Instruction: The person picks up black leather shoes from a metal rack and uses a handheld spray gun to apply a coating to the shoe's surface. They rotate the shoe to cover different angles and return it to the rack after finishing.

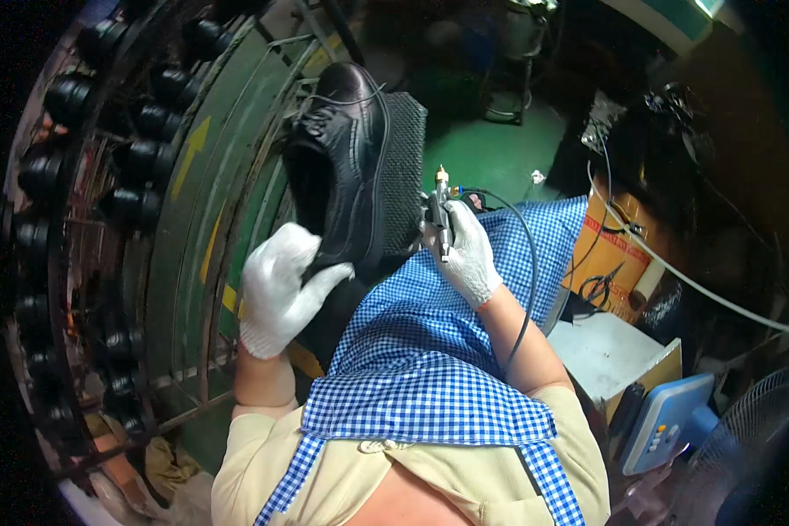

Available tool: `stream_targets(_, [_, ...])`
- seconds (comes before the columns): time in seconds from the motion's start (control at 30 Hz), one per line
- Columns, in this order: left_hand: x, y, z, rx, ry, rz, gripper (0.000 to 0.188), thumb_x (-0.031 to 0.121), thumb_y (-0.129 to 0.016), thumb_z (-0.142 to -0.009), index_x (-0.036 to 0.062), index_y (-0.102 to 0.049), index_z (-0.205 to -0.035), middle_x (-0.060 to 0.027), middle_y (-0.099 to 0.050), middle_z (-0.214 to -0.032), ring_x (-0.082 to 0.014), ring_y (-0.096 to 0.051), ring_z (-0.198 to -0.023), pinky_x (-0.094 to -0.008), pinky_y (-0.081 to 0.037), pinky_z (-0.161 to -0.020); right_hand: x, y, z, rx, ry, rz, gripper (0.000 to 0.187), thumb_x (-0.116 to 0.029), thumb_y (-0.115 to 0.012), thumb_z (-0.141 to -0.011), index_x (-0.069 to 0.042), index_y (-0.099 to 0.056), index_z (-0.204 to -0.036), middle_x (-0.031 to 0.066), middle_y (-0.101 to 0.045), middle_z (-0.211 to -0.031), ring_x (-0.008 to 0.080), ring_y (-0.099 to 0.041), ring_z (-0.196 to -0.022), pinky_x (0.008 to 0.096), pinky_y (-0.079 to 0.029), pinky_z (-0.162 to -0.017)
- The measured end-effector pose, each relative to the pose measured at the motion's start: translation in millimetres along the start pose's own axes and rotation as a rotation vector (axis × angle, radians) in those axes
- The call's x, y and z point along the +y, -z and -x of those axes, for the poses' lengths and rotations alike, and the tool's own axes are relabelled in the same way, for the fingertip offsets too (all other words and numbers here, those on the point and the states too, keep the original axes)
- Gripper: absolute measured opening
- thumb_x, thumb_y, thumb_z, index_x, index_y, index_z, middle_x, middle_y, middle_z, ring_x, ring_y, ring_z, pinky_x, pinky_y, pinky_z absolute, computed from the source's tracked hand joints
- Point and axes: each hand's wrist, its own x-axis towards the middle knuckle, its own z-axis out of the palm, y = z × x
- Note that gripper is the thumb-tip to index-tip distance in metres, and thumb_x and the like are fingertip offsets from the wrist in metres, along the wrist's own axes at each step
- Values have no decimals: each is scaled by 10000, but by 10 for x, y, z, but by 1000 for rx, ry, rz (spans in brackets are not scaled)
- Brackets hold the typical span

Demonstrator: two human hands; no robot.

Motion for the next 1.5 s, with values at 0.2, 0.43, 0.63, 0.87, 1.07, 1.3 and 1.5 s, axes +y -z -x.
stream_targets(0.2, [-173, -292, -30, -112, 27, 12, 292, 24, -875, -760, 15, -670, -967, -125, -617, -838, -292, -624, -738, -397, -497, -660, 341, 151, 33, 46, 105, 354, 353, -138, -755, -884, -76, -688, -1225, 144, -675, -1024, 354, -669, -949, 433, -552, -815])
stream_targets(0.43, [-260, -498, 467, 188, 13, -88, 438, -90, -801, -835, 91, -710, -1224, -129, -588, -1279, -229, -625, -1135, -307, -578, -884, 889, -437, -168, -24, 58, 314, 223, -312, -721, -948, -97, -736, -1006, 148, -648, -867, 346, -678, -773, 461, -546, -670])
stream_targets(0.63, [-309, -522, 576, 236, 65, -6, 446, -152, -780, -824, 109, -750, -1185, -114, -592, -1292, -213, -624, -1167, -259, -592, -906, 600, -214, -29, 0, -22, -54, 219, -291, -725, -992, -75, -692, -1010, 95, -620, -820, 250, -644, -706, 376, -512, -630])
stream_targets(0.87, [-301, -601, 611, 289, 95, 10, 456, -161, -785, -808, 115, -759, -1169, -109, -560, -1346, -221, -599, -1222, -262, -585, -936, -224, 509, 123, -111, -262, -506, 217, -204, -672, -1036, -51, -690, -1188, 45, -639, -904, 129, -575, -764, 289, -476, -689])
stream_targets(1.07, [-339, -635, 624, 302, 105, 31, 463, -160, -795, -799, 114, -755, -1170, -102, -551, -1352, -230, -591, -1236, -290, -567, -963, -212, 389, 132, -137, -202, -458, 188, -197, -696, -1016, -41, -680, -1121, 73, -605, -843, 177, -563, -708, 320, -474, -647])
stream_targets(1.3, [-302, -612, 639, 287, 136, 3, 456, -158, -801, -793, 106, -755, -1162, -93, -560, -1346, -222, -586, -1252, -311, -542, -1010, -246, 387, 228, -204, -73, -293, 217, -200, -667, -1028, -36, -698, -1167, 62, -623, -865, 154, -588, -736, 315, -488, -675])
stream_targets(1.5, [-307, -604, 629, 269, 109, 11, 446, -149, -801, -802, 102, -751, -1167, -99, -570, -1347, -234, -600, -1241, -333, -542, -1018, -262, 292, 254, -112, -40, -334, 159, -213, -743, -971, -67, -686, -999, 99, -596, -779, 279, -603, -678, 373, -495, -640])
